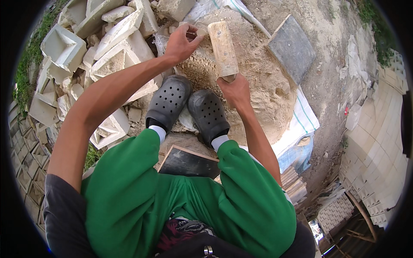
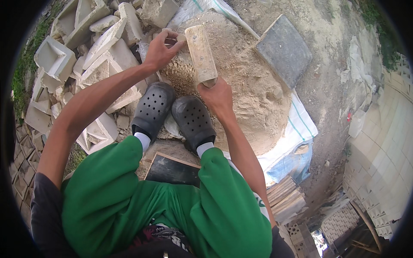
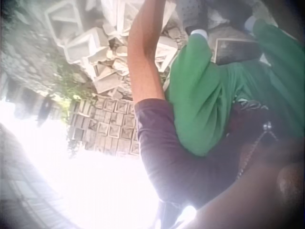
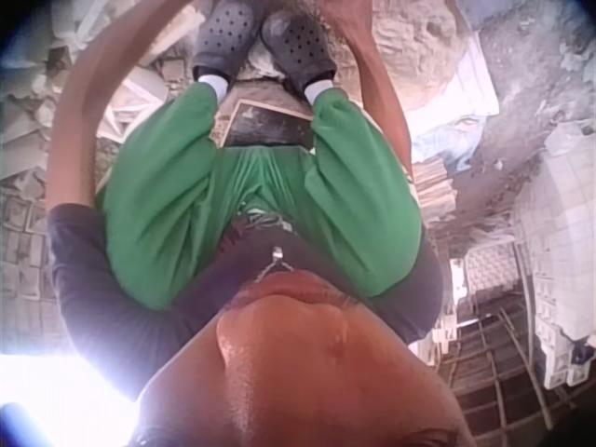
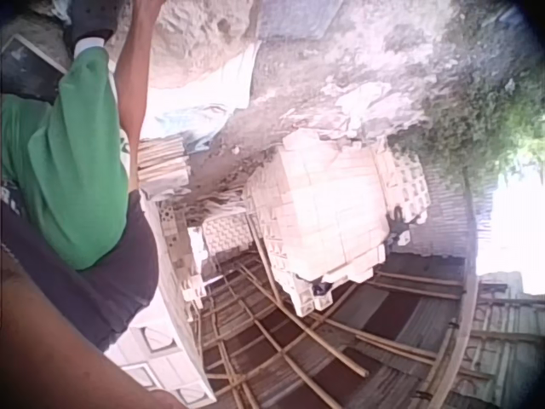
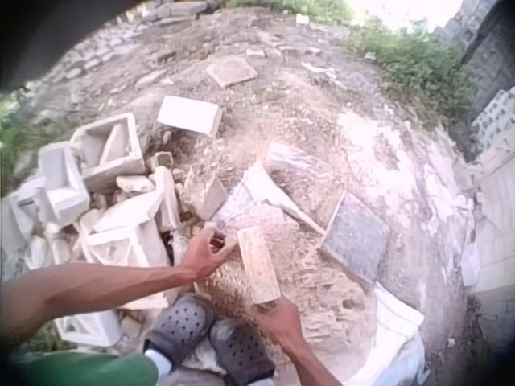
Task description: The person sits on the ground and repeatedly strikes small pieces of stone with a wooden mallet to break them into smaller fragments. The person holds the stone with the left hand and swings the mallet with the right hand, working over a pile of sand and debris.
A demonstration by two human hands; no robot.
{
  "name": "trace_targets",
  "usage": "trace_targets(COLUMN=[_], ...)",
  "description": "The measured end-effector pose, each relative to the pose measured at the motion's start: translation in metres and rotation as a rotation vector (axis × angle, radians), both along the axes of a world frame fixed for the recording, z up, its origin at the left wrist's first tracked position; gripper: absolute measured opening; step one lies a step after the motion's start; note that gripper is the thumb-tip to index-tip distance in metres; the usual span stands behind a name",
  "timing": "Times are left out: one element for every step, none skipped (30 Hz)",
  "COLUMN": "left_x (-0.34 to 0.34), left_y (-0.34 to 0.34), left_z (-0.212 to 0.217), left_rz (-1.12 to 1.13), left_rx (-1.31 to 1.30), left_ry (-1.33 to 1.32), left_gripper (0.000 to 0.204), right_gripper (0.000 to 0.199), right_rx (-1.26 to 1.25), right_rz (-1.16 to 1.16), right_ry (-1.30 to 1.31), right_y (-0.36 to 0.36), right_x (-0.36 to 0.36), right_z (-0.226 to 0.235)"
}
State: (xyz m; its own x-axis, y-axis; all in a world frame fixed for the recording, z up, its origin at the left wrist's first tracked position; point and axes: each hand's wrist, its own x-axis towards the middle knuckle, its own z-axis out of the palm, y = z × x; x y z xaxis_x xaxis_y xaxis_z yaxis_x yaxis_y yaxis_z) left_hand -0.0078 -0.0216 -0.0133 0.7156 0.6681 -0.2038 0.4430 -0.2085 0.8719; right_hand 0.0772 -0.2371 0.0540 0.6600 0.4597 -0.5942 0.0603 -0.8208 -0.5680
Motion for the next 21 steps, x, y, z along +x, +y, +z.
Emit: trace_targets(left_x=[-0.001, -0.003, -0.004, -0.006, -0.008, -0.009, -0.008, -0.007, -0.006, -0.006, -0.005, -0.005, -0.006, -0.008, -0.009, -0.009, -0.009, -0.009, -0.008, -0.008, -0.008], left_y=[0.0, 0.0, 0.0, 0.001, 0.002, 0.002, 0.002, 0.002, 0.002, 0.002, 0.001, 0.0, 0.0, -0.001, -0.001, -0.001, -0.001, -0.001, -0.001, -0.001, -0.001], left_z=[0.0, 0.001, 0.002, 0.002, 0.002, 0.002, 0.003, 0.003, 0.004, 0.004, 0.005, 0.006, 0.004, 0.003, 0.001, 0.002, 0.003, 0.003, 0.005, 0.006, 0.007], left_rz=[0.002, 0.003, 0.005, -0.001, -0.007, -0.013, -0.019, -0.026, -0.033, -0.036, -0.04, -0.044, -0.041, -0.038, -0.034, -0.031, -0.026, -0.021, -0.032, -0.041, -0.051], left_rx=[-0.001, -0.001, -0.002, -0.003, -0.003, -0.004, -0.002, 0.0, 0.002, -0.001, -0.005, -0.009, 0.008, 0.024, 0.041, 0.014, -0.012, -0.038, -0.019, 0.0, 0.02], left_ry=[0.009, 0.019, 0.028, 0.028, 0.029, 0.03, 0.029, 0.029, 0.028, 0.032, 0.035, 0.037, 0.034, 0.031, 0.028, 0.021, 0.014, 0.008, 0.006, 0.003, 0.001], left_gripper=[0.046, 0.046, 0.046, 0.046, 0.046, 0.047, 0.047, 0.047, 0.046, 0.046, 0.046, 0.046, 0.046, 0.046, 0.047, 0.046, 0.046, 0.046, 0.045, 0.044, 0.043], right_gripper=[0.036, 0.033, 0.03, 0.034, 0.038, 0.043, 0.043, 0.044, 0.044, 0.04, 0.036, 0.033, 0.033, 0.032, 0.032, 0.035, 0.038, 0.042, 0.042, 0.041, 0.041], right_rx=[0.032, 0.064, 0.096, 0.149, 0.203, 0.256, 0.285, 0.314, 0.342, 0.252, 0.162, 0.071, 0.056, 0.042, 0.027, 0.064, 0.102, 0.139, 0.181, 0.223, 0.265], right_rz=[0.002, 0.004, 0.006, 0.005, 0.004, 0.004, 0.052, 0.101, 0.15, 0.144, 0.137, 0.129, 0.101, 0.072, 0.043, 0.02, -0.002, -0.024, 0.01, 0.045, 0.079], right_ry=[-0.034, -0.067, -0.101, -0.108, -0.115, -0.121, -0.158, -0.195, -0.232, -0.224, -0.216, -0.208, -0.171, -0.134, -0.097, -0.087, -0.077, -0.066, -0.092, -0.118, -0.144], right_y=[-0.002, -0.007, -0.01, -0.009, -0.008, -0.007, -0.009, -0.011, -0.013, -0.013, -0.014, -0.015, -0.013, -0.01, -0.007, -0.006, -0.006, -0.006, -0.01, -0.014, -0.017], right_x=[0.0, -0.001, -0.001, 0.0, -0.001, 0.0, 0.0, 0.001, 0.002, 0.003, 0.004, 0.005, 0.006, 0.007, 0.008, 0.008, 0.007, 0.006, 0.007, 0.007, 0.008], right_z=[-0.005, -0.013, -0.017, -0.013, -0.005, -0.001, -0.005, -0.013, -0.019, -0.023, -0.025, -0.027, -0.023, -0.017, -0.011, -0.006, 0.0, 0.002, -0.002, -0.01, -0.016])
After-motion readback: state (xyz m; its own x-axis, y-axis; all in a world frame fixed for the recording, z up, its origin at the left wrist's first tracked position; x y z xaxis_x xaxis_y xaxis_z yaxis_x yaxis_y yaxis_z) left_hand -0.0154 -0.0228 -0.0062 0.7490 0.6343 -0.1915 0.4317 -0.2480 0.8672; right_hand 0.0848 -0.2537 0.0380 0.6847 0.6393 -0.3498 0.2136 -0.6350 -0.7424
